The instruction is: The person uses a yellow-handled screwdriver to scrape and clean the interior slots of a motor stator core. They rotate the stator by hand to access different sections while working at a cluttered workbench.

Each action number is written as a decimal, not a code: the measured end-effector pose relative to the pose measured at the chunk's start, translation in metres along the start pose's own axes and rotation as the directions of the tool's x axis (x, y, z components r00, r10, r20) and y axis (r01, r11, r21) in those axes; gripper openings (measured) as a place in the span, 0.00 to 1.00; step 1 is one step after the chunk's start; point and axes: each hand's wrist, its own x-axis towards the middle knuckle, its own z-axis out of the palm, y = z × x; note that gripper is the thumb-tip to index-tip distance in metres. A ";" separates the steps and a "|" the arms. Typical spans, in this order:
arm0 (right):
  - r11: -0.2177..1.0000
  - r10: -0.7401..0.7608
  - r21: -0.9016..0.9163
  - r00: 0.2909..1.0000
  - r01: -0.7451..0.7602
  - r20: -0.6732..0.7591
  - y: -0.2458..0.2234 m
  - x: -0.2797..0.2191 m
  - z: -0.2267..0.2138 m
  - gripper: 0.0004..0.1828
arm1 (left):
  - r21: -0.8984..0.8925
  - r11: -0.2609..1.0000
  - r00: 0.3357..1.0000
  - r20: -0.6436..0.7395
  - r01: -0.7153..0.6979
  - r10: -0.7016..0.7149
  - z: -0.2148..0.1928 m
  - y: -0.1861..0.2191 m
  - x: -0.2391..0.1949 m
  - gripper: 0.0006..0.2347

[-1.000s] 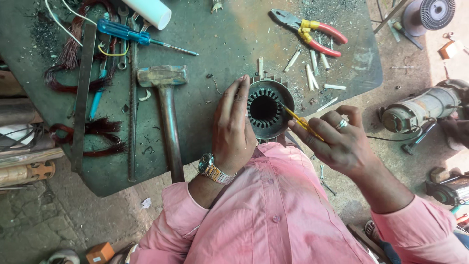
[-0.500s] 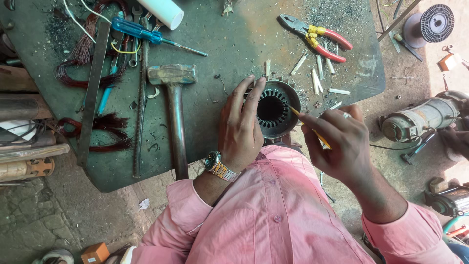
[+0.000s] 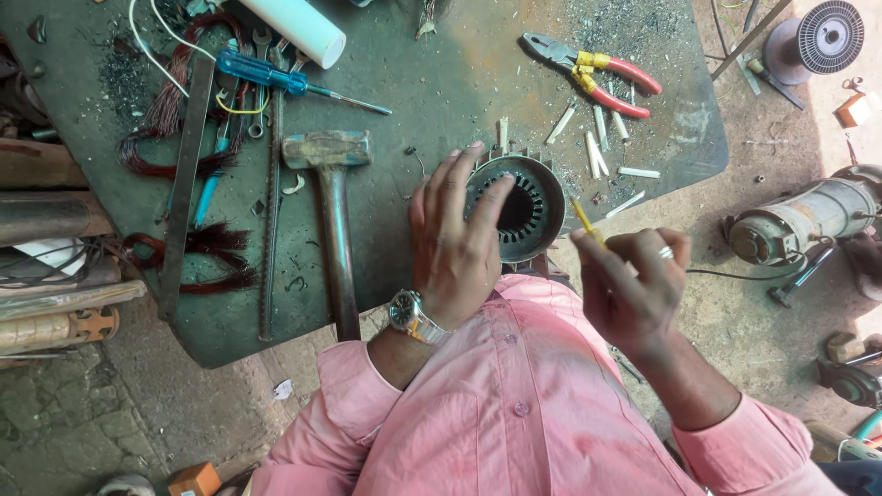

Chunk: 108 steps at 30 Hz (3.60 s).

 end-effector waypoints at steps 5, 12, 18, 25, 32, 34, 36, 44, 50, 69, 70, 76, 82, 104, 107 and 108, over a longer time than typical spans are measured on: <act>0.988 0.126 0.097 0.992 -0.123 -0.025 -0.001 0.002 -0.012 0.15 | 0.091 0.992 0.995 0.060 -0.089 0.084 -0.007 0.016 0.014 0.06; 0.973 0.224 0.082 0.971 -0.217 -0.084 -0.005 0.005 -0.019 0.11 | 0.134 0.966 0.958 0.214 -0.222 0.191 -0.004 0.011 0.046 0.05; 0.960 0.267 0.119 0.958 -0.255 -0.100 -0.010 -0.002 -0.013 0.11 | 0.125 0.964 0.954 0.221 -0.234 0.203 0.000 0.006 0.049 0.07; 0.957 0.261 0.155 0.962 -0.247 -0.076 -0.012 -0.002 -0.013 0.11 | 0.116 0.938 0.929 0.223 -0.326 0.295 0.002 -0.006 0.048 0.02; 0.936 0.283 0.237 0.957 -0.262 -0.060 -0.019 0.005 -0.012 0.10 | 0.099 0.977 0.976 0.129 -0.189 0.176 -0.014 -0.009 0.040 0.04; 0.944 0.263 0.216 0.964 -0.248 -0.043 -0.020 0.009 -0.013 0.11 | 0.088 0.983 0.981 0.122 -0.159 0.148 -0.021 -0.011 0.035 0.05; 0.953 0.236 0.203 0.971 -0.226 -0.025 -0.021 0.014 -0.013 0.11 | 0.092 0.984 0.984 0.113 -0.151 0.140 -0.024 -0.012 0.032 0.05; 0.976 0.169 0.145 0.985 -0.162 -0.035 -0.020 0.032 0.002 0.09 | 0.147 0.982 0.992 -0.001 -0.122 0.124 -0.023 -0.023 0.026 0.02; 0.914 0.302 0.307 0.950 -0.266 -0.075 -0.015 0.024 -0.002 0.09 | 0.120 0.992 0.998 -0.052 0.030 -0.024 -0.046 -0.047 0.021 0.04; 0.548 0.512 0.717 0.851 -0.431 0.121 -0.001 0.000 0.000 0.05 | 0.104 0.992 0.997 -0.026 0.072 -0.069 -0.042 -0.053 0.012 0.17; 0.542 0.513 0.725 0.851 -0.425 0.115 -0.002 0.001 0.002 0.07 | 0.058 0.996 0.997 -0.036 0.072 -0.070 -0.040 -0.050 0.010 0.16; 0.738 0.361 0.609 0.932 -0.290 0.007 -0.008 0.008 0.005 0.09 | -0.223 0.969 0.993 -0.033 0.101 -0.111 -0.013 -0.023 0.005 0.15; 0.872 0.279 0.419 0.960 -0.254 0.000 -0.016 0.010 -0.001 0.11 | -0.271 0.958 0.996 0.010 0.093 -0.093 -0.003 -0.008 0.003 0.17; 0.885 0.192 0.435 0.981 -0.167 -0.014 0.003 -0.019 0.000 0.09 | -0.196 0.979 0.999 0.031 0.049 -0.044 0.002 -0.012 0.007 0.25; 0.870 0.244 0.436 0.970 -0.229 0.023 -0.002 -0.016 -0.005 0.09 | -0.197 0.979 0.999 0.031 0.045 -0.039 0.002 -0.013 0.009 0.25; 0.864 0.244 0.450 0.970 -0.227 0.022 -0.004 -0.014 -0.005 0.09 | -0.197 0.979 0.999 0.031 0.044 -0.039 0.001 -0.013 0.009 0.25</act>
